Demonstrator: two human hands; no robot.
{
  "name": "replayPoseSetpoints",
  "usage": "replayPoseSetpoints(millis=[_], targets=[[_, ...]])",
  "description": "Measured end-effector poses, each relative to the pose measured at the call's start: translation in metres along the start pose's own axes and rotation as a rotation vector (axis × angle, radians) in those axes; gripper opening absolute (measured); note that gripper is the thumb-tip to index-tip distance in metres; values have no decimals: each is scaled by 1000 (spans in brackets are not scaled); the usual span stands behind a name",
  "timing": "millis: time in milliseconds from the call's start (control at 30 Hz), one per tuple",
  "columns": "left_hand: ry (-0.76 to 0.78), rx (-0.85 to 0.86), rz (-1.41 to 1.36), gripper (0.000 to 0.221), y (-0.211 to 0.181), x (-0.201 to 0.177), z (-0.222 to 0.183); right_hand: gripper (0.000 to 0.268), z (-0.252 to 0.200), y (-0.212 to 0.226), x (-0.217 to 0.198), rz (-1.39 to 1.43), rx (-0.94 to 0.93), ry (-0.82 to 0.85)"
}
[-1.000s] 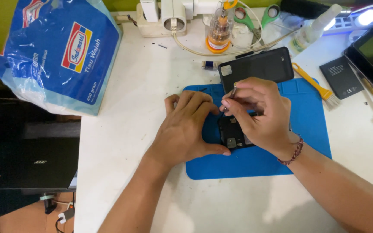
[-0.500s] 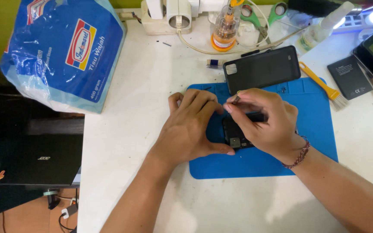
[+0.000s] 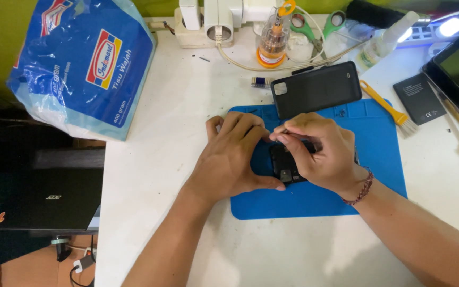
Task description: Repairing a smartphone by unscrewing internal components and disassembling the chassis
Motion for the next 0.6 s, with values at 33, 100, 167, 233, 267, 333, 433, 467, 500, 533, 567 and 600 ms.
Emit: replayPoseSetpoints(millis=[33,100,167,233,267,333,433,467,500,533,567,600], targets=[[0,0,1,81,0,0,0,19,2,1,0,1,-1,0],[-4,5,0,81,0,0,0,14,3,4,2,5,25,56],[8,0,1,81,1,0,0,14,6,4,3,12,-3,88],[20,-8,-4,82,0,0,0,15,8,5,3,18,-27,123],[10,-4,-18,78,0,-1,1,19,9,6,1,10,-74,81],[-1,-3,-33,75,-1,-3,2,27,9,8,0,3,-120,41],[27,-14,-34,74,0,-1,2,22,7,6,-3,35,-113,-23],[27,-10,-27,76,0,-1,2,19,7,5,-2,43,-76,2],[26,-5,-20,79,0,-1,2,17,8,3,-1,51,-40,28],[26,-5,-19,79,-1,0,1,17,8,4,-1,51,-41,27],[16,-4,-14,80,-1,0,1,14,8,4,-1,80,-30,40],[4,-4,-8,81,-1,-1,0,13,9,4,0,109,-20,54]])
Point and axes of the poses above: each hand's wrist, its own z-axis towards the middle knuckle, its own x-axis out of the palm, y = z × x, the point moved 5 cm from there along z, towards the middle knuckle, and after that the axes turned 6 degrees about x, right-handed, at the moved point
